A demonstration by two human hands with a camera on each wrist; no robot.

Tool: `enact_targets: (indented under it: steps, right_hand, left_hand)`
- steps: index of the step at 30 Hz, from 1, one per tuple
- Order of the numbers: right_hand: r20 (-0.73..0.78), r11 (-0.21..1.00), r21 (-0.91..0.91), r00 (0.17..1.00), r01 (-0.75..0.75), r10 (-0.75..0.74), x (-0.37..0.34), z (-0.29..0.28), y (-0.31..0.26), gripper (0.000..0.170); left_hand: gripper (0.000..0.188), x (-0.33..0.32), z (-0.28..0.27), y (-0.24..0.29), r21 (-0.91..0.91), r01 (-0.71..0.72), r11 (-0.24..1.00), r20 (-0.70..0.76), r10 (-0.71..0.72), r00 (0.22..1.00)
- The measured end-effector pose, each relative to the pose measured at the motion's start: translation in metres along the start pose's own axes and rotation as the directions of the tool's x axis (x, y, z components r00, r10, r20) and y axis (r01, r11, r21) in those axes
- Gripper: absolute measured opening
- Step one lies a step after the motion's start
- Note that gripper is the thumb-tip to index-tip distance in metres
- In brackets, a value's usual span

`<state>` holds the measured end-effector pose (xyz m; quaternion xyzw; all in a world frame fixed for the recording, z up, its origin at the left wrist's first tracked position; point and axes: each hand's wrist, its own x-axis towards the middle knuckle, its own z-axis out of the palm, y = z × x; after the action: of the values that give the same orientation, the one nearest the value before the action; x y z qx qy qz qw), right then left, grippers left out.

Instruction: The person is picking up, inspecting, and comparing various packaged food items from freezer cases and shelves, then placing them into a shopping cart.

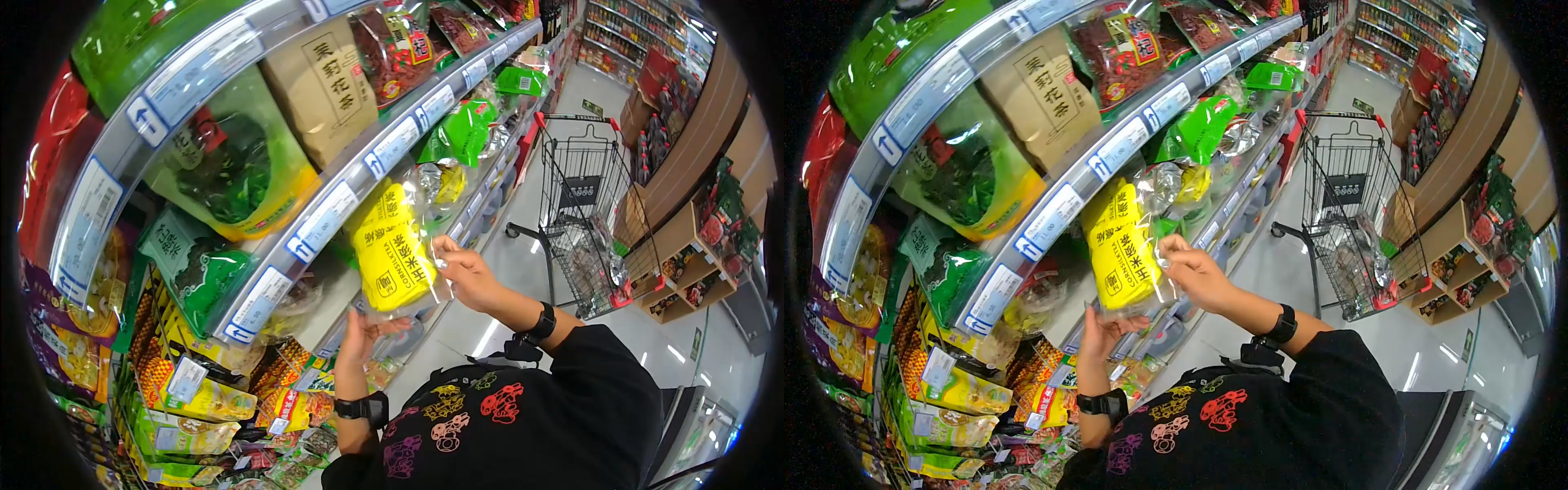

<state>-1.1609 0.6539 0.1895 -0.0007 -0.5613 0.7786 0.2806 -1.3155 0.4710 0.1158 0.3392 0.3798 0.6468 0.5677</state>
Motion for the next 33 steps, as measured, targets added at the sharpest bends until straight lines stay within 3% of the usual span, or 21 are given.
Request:
enact_targets:
  steps: [1,4,5,8,9,14,15,18,22,23,24,26,29,31,32,33]
  right_hand:
    - [0.015,0.999,0.035,1.000,-0.008,0.008,-0.003,-0.005,-0.006,0.017]
    - [0.085,0.985,0.139,0.992,-0.102,0.091,-0.018,-0.025,-0.027,0.017]
    - [0.122,0.979,0.154,0.986,-0.131,0.113,-0.025,-0.036,-0.032,0.017]
    - [0.180,0.961,0.209,0.973,-0.183,0.146,-0.046,-0.075,-0.046,0.019]
    - [0.199,0.959,0.214,0.970,-0.185,0.143,-0.054,-0.091,-0.052,0.020]
    - [0.218,0.964,0.208,0.969,-0.165,0.119,-0.102,-0.170,-0.095,0.024]
    - [0.204,0.984,0.157,0.978,-0.084,0.051,-0.114,-0.191,-0.089,0.024]
    - [0.215,0.988,0.116,0.974,-0.100,0.074,-0.151,-0.240,-0.118,0.022]
    - [-0.017,0.980,0.153,0.991,-0.125,0.129,-0.215,-0.295,-0.137,0.020]
    - [-0.090,0.975,0.141,0.979,-0.171,0.185,-0.231,-0.307,-0.146,0.019]
    - [-0.165,0.988,0.078,0.976,-0.132,0.143,-0.248,-0.318,-0.149,0.019]
    - [-0.300,0.995,-0.062,0.953,-0.072,0.050,-0.278,-0.342,-0.145,0.018]
    - [-0.522,0.984,-0.091,0.849,-0.155,0.086,-0.312,-0.358,-0.142,0.022]
    - [-0.605,0.975,-0.109,0.791,-0.195,0.090,-0.331,-0.369,-0.129,0.020]
    - [-0.670,0.984,-0.017,0.732,-0.176,0.120,-0.340,-0.377,-0.119,0.019]
    - [-0.727,0.987,0.068,0.670,-0.146,0.149,-0.348,-0.385,-0.110,0.019]
  left_hand:
    - [0.074,0.002,0.020,0.010,0.031,0.015,0.999,-0.133,-0.011,0.991]
    - [0.067,0.009,0.004,-0.011,0.106,0.002,0.994,-0.231,0.022,0.973]
    - [0.050,0.013,0.011,-0.019,0.033,-0.084,0.996,-0.176,0.088,0.980]
    - [0.036,0.041,0.058,-0.004,0.330,-0.152,0.932,0.030,0.150,0.988]
    - [0.025,0.049,0.067,-0.009,0.270,-0.089,0.959,0.041,0.080,0.996]
    - [0.019,0.110,0.137,-0.038,0.452,-0.020,0.892,0.184,-0.072,0.980]
    - [0.019,0.122,0.145,-0.049,0.473,0.009,0.881,0.219,-0.128,0.967]
    - [0.015,0.164,0.179,-0.077,0.523,0.016,0.852,0.327,-0.219,0.919]
    - [0.013,0.227,0.232,-0.115,0.463,0.018,0.886,0.421,-0.238,0.875]
    - [0.014,0.242,0.233,-0.130,0.466,0.055,0.883,0.405,-0.268,0.874]
    - [0.015,0.255,0.235,-0.146,0.470,0.090,0.878,0.386,-0.297,0.874]
    - [0.017,0.280,0.254,-0.178,0.368,0.263,0.892,0.211,-0.355,0.911]
    - [0.016,0.328,0.315,-0.202,0.253,0.397,0.882,-0.013,-0.407,0.913]
    - [0.017,0.356,0.334,-0.226,0.163,0.494,0.854,-0.052,-0.493,0.869]
    - [0.018,0.373,0.342,-0.241,0.119,0.539,0.834,-0.069,-0.534,0.843]
    - [0.021,0.389,0.331,-0.262,0.220,0.531,0.819,-0.004,-0.543,0.840]
